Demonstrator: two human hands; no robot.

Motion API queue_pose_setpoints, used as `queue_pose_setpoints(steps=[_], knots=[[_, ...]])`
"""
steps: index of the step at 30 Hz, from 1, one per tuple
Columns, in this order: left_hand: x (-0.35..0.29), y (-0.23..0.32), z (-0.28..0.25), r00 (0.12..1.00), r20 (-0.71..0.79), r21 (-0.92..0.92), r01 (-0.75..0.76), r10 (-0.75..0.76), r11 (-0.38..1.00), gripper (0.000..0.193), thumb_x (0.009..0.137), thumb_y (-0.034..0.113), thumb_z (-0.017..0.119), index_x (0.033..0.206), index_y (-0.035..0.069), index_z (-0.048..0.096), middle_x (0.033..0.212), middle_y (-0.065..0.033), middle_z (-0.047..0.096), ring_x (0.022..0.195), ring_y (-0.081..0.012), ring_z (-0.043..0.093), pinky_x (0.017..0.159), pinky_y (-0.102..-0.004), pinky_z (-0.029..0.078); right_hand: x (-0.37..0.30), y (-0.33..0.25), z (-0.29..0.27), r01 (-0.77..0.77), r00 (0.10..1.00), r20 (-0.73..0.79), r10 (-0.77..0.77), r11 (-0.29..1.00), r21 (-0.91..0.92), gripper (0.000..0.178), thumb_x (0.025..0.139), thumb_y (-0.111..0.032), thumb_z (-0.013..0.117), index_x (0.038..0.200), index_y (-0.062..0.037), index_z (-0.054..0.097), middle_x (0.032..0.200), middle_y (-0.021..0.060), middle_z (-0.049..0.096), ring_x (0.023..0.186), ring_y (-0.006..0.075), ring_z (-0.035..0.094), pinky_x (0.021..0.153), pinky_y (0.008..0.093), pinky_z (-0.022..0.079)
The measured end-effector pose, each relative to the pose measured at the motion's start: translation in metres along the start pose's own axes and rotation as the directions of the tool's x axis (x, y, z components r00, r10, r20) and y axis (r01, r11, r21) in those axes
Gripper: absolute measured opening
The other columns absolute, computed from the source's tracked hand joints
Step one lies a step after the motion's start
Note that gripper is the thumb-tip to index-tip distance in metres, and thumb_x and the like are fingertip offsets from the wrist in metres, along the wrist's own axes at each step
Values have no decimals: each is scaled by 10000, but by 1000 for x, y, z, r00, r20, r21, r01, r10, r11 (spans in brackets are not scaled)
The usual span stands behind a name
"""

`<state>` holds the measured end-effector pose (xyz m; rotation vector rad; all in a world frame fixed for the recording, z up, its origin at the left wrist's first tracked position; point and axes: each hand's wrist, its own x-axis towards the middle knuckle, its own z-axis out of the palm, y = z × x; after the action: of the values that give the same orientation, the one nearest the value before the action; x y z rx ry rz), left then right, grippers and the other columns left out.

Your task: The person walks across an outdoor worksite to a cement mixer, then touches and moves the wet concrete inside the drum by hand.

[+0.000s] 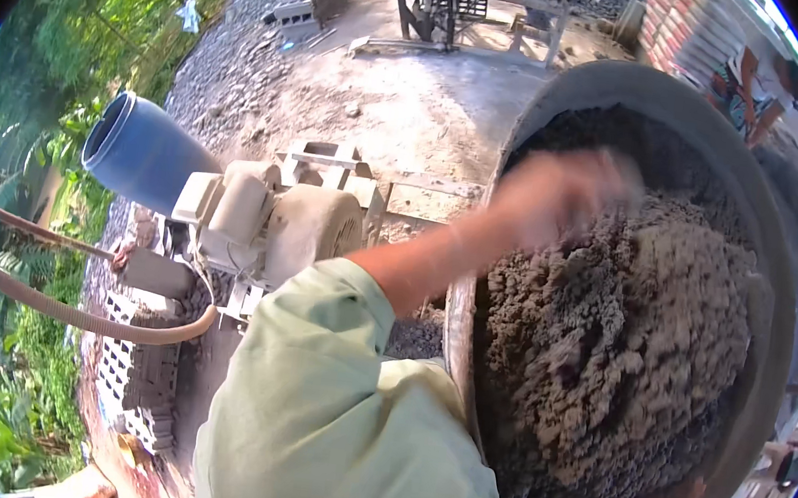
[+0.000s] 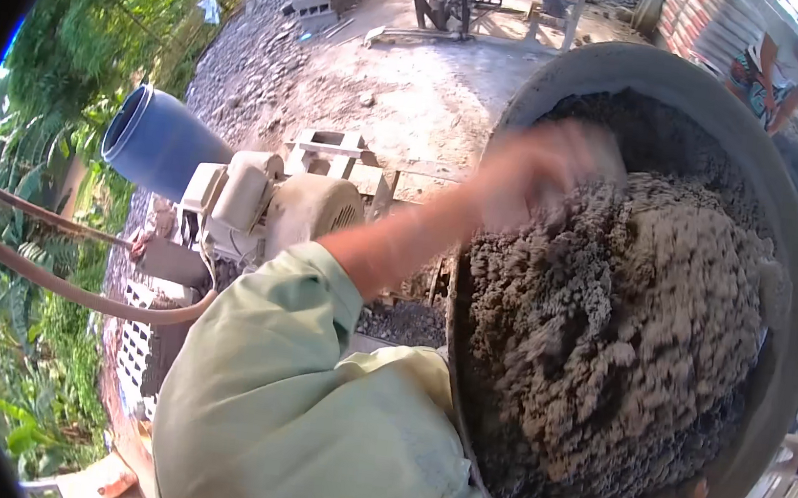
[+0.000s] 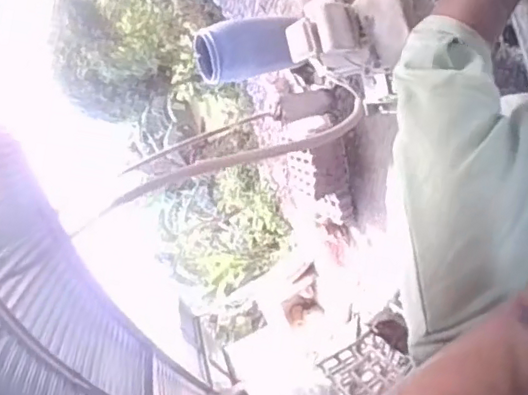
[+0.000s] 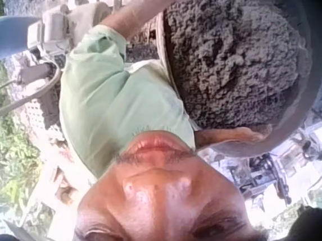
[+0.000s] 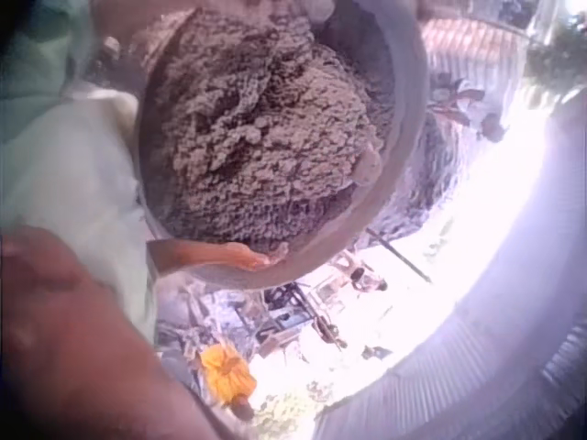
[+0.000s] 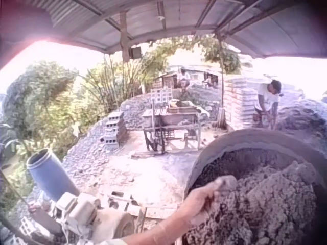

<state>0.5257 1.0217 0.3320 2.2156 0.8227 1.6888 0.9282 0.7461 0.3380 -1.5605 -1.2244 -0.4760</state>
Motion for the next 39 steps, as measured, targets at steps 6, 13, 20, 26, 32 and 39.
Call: queue_pose_setpoints(steps=[6,13,20,26,32,39], knots=[[22,-33,-199,744,-300,-925,-74,-597,372,820,839,629,543,1425,98,326,1313,-164,503,1244,-282,464,1050,-410,355,20,19,-19,236,969,114,-220,958,-160,600,998,-397,230,1284,62,492,1291,195,528,1194,308,498,1040,408,368],[3,-32,-40,715,413,-31,631,-564,776,388,941,405,534,1145,97,655,1120,-89,651,1056,-194,603,943,-340,434,17,-81,46,-99,919,330,215,937,-336,527,983,-401,349,1319,-22,496,1428,170,408,1330,327,371,1093,388,280],[41,-52,28,877,195,227,396,-440,890,250,852,332,655,967,124,732,1150,-63,646,1029,-202,623,877,-314,475,-36,-54,39,-100,894,378,239,931,-351,508,982,-364,386,1327,-3,477,1403,187,435,1304,334,406,1074,407,301],[64,-88,66,932,321,304,69,-170,950,352,816,368,674,1128,204,679,1288,-147,542,1195,-312,508,993,-385,404,-46,-53,27,-297,843,418,338,941,-163,430,968,-268,424,1281,11,519,1269,178,567,1203,303,529,1017,366,374],[38,-82,112,865,499,291,-104,-58,951,371,816,371,683,1141,191,670,1292,-140,531,1195,-307,506,994,-385,406,-25,-42,43,-282,859,394,326,945,-167,379,925,-244,555,1241,-35,562,1206,141,616,1140,286,579,968,353,421],[46,-134,87,969,213,366,36,-122,930,288,820,335,666,1008,122,714,1034,-123,672,1019,-296,608,908,-371,463,-24,-15,71,-234,824,462,328,940,-249,396,842,-252,691,1182,-64,616,1161,104,647,1127,259,591,955,340,437]])
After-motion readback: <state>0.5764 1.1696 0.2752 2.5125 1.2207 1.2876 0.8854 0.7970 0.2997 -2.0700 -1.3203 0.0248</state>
